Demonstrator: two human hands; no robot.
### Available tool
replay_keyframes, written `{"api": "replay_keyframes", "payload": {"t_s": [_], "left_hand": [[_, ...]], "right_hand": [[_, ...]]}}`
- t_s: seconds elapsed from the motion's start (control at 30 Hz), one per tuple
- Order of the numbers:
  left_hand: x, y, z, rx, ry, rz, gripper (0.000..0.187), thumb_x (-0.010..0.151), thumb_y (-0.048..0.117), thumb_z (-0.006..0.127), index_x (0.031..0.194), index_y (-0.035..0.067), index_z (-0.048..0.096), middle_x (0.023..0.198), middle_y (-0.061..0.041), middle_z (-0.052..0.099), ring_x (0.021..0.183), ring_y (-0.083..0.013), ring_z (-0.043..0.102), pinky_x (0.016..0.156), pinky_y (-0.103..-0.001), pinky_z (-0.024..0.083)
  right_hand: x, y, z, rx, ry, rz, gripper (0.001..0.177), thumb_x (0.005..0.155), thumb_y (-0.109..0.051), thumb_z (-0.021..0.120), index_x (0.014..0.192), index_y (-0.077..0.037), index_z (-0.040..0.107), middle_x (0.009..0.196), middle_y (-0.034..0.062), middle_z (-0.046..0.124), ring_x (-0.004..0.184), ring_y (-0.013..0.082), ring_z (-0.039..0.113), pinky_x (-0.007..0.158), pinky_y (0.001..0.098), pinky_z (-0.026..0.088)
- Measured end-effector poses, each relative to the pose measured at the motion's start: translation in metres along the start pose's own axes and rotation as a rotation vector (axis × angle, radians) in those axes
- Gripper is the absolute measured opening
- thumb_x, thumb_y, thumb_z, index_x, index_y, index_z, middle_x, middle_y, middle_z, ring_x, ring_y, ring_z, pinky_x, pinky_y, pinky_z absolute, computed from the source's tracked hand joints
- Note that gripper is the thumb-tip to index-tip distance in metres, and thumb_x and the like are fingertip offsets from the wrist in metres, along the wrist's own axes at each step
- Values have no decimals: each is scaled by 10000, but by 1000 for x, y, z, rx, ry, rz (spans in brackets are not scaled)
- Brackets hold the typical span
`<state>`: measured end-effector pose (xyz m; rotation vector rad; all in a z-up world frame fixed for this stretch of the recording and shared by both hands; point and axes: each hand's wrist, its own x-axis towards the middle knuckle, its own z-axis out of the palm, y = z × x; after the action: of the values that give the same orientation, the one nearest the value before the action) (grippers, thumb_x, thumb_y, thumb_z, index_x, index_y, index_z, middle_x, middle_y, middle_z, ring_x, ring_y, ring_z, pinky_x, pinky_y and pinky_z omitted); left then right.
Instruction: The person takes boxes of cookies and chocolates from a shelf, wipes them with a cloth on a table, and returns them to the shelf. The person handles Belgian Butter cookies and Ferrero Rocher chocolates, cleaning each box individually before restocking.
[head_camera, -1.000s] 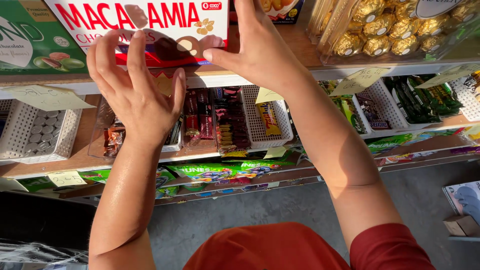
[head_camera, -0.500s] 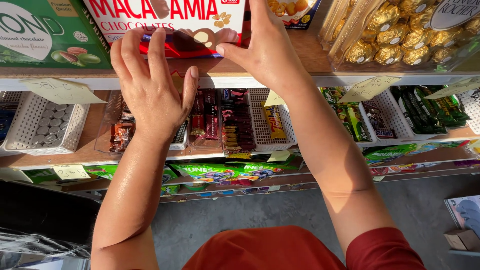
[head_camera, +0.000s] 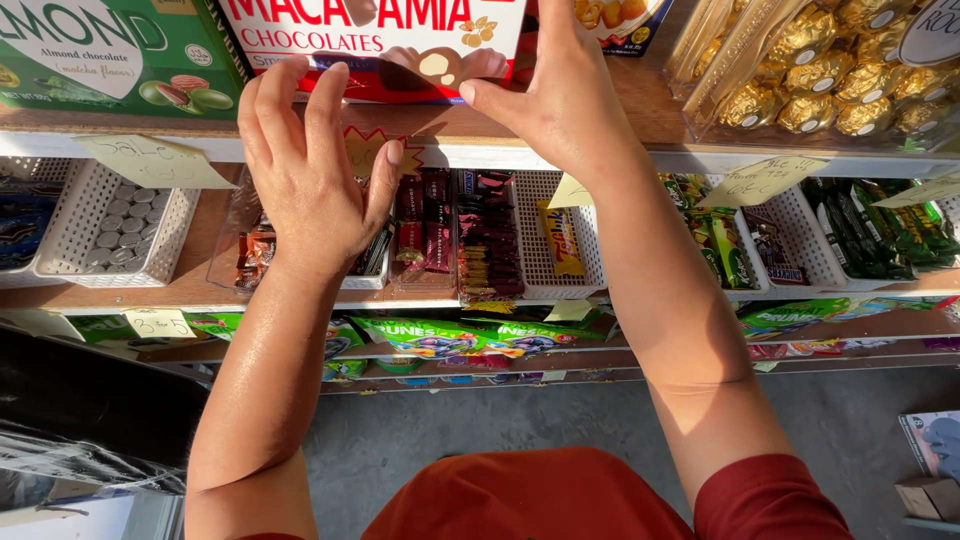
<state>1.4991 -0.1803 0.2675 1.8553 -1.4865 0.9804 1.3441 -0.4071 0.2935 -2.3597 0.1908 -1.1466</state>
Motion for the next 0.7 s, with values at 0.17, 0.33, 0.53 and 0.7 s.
{"api": "replay_keyframes", "payload": {"t_s": [0.17, 0.33, 0.53, 0.7], "left_hand": [[-17, 8, 3, 49, 119, 57, 552, 1126, 452, 692, 1482, 58, 545, 1533, -211, 420, 1373, -401, 401, 1166, -536, 357], [-27, 44, 15, -132, 202, 173, 516, 1035, 451, 715, 1375, 82, 594, 1425, -209, 454, 1339, -400, 419, 1163, -569, 367], [-54, 134, 82, -712, 351, 336, 446, 949, 514, 655, 1175, 130, 640, 1283, -180, 495, 1236, -370, 466, 1079, -561, 426], [-84, 247, 138, -1234, 422, 393, 470, 944, 563, 595, 1093, 117, 615, 1274, -174, 522, 1232, -353, 519, 1042, -519, 484]], "right_hand": [[-16, -6, -6, -2, 23, -77, 766, 984, -173, 888, 1491, -46, 329, 1463, 219, 589, 1404, 387, 614, 1162, 453, 529], [-66, -44, -33, 44, 68, -15, 886, 1030, -136, 847, 1608, -56, 180, 1554, 213, 516, 1417, 335, 592, 1183, 432, 532], [-177, -55, -58, -15, 261, 53, 885, 1001, -102, 798, 1646, -71, 192, 1481, 206, 559, 1330, 279, 616, 1161, 402, 520], [-305, -27, -82, -109, 532, 140, 796, 990, -102, 728, 1612, -85, 232, 1406, 192, 588, 1257, 272, 630, 1100, 392, 528]]}}
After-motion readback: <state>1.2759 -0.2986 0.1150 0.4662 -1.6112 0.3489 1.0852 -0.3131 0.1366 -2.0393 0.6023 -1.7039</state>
